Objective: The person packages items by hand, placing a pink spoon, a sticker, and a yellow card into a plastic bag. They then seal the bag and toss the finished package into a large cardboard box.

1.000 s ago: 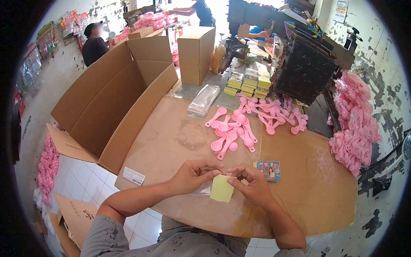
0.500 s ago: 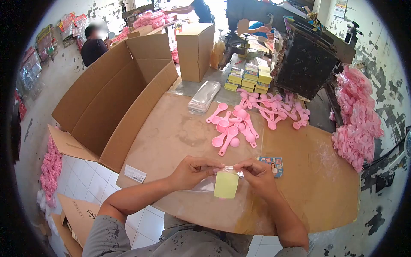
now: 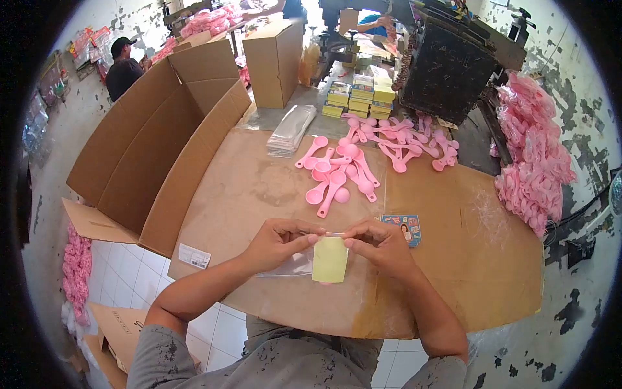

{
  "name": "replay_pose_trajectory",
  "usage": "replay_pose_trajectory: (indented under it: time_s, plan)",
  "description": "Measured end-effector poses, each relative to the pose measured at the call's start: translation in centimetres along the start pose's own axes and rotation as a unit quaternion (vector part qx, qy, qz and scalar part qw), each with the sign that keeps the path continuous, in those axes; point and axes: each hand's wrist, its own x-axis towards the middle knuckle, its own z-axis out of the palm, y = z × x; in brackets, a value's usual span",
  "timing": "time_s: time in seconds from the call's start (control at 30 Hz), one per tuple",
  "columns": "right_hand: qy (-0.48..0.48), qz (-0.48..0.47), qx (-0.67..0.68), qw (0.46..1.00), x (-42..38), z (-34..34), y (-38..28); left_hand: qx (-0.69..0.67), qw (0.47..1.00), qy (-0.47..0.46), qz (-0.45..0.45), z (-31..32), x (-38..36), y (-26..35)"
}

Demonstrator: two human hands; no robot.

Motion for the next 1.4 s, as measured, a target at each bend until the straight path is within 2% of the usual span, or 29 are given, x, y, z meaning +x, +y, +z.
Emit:
replay_pose_trajectory:
  time_s: [0.17, 0.27, 0.47, 0.57, 0.67, 0.77, 0.83, 0.93, 1.03, 1.23, 1.33, 1.4]
  plan:
    - [-0.002, 0.015, -0.017, 1.0, 0.0, -0.2, -0.1, -0.008, 1.0, -0.002, -0.003, 0.1, 0.1, -0.1]
    - [-0.005, 0.055, -0.002, 0.998, 0.0, -0.5, -0.1, -0.012, 1.0, -0.003, -0.003, 0.2, 0.1, -0.4]
    - [0.012, 0.027, -0.037, 0.999, 0.0, -0.1, -0.3, -0.003, 1.0, -0.005, -0.011, 0.2, 0.2, -0.1]
    - [0.013, -0.019, -0.013, 1.0, 0.0, 1.2, -1.3, -0.001, 1.0, 0.001, -0.003, 0.2, 0.1, -0.4]
    - [-0.056, 0.087, 0.0, 0.995, -0.3, 0.8, -0.6, 0.013, 1.0, 0.0, 0.01, -0.1, 0.0, 0.1]
    - [-0.061, 0.066, -0.075, 0.993, -0.4, 0.3, -1.0, -0.032, 0.998, 0.014, 0.058, 0.5, 0.1, -0.6]
    - [-0.042, 0.033, -0.073, 0.996, -0.7, 0.7, -2.0, -0.06, 0.995, 0.012, 0.073, 1.2, -0.1, -0.1]
    - [-0.035, -0.002, -0.074, 0.997, -0.9, 0.5, -2.3, 0.036, 0.997, -0.07, 0.027, 0.0, -0.2, -0.5]
    - [-0.007, -0.014, -0.064, 0.998, -0.9, 0.5, -2.8, -0.039, 0.996, -0.083, 0.022, -0.3, -0.1, 0.3]
    - [0.002, -0.008, -0.1, 0.995, -0.7, -0.1, -3.1, -0.031, 0.995, -0.084, 0.05, -1.0, -0.2, 1.3]
    - [0.006, -0.021, -0.11, 0.994, -1.0, 0.2, -3.3, -0.087, 0.994, -0.039, 0.06, 0.2, -0.5, 1.4]
    - [0.008, -0.032, -0.092, 0.995, -1.0, 0.7, -3.2, 0.004, 0.998, -0.053, 0.034, 0.0, -0.3, 1.1]
